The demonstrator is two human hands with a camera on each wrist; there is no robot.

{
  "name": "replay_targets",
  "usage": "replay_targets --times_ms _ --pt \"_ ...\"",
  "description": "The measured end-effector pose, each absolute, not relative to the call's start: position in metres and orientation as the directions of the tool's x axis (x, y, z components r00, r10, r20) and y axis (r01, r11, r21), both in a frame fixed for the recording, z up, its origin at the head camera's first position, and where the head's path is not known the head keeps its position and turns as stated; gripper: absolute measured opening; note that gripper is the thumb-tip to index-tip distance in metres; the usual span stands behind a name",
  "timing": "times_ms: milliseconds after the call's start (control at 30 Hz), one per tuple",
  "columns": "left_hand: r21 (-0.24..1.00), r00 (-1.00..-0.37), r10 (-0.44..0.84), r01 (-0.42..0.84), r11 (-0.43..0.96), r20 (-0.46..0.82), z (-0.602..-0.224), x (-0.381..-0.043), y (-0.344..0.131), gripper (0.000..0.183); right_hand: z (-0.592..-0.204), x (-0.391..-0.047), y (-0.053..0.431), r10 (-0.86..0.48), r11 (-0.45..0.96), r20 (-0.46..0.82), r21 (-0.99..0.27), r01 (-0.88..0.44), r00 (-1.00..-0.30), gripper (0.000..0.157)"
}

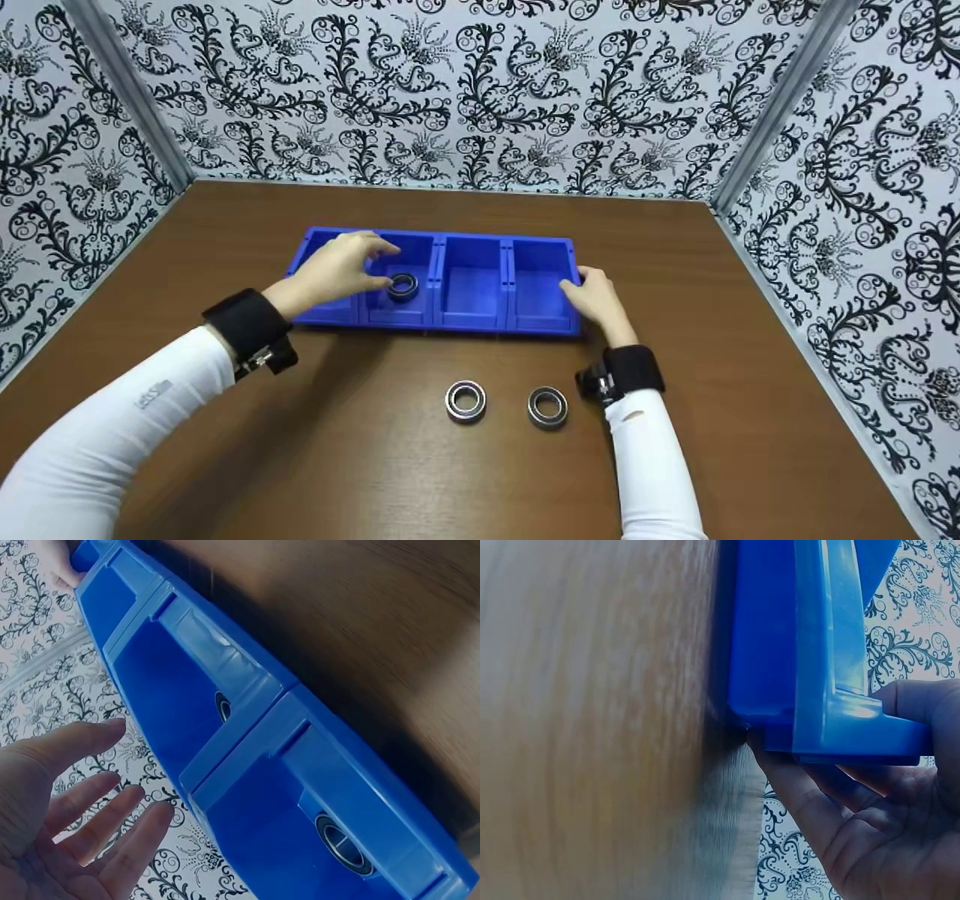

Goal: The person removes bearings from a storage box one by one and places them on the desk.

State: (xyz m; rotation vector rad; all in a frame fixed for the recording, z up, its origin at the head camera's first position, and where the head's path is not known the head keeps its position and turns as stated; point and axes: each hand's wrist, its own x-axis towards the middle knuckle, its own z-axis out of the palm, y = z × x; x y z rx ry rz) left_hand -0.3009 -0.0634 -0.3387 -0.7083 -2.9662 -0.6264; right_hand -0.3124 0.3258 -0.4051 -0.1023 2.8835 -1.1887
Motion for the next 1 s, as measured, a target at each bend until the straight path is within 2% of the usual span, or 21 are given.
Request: replay_targets --times_ms 1000 --pt "0.225 -0.882 0.469 0.465 0.856 0.042 -0.349 -0.32 -0.037 0.049 -0.404 -0.311 0.325 -0.06 0.701 0.017 -0.711 -0.054 -0.998 0.047"
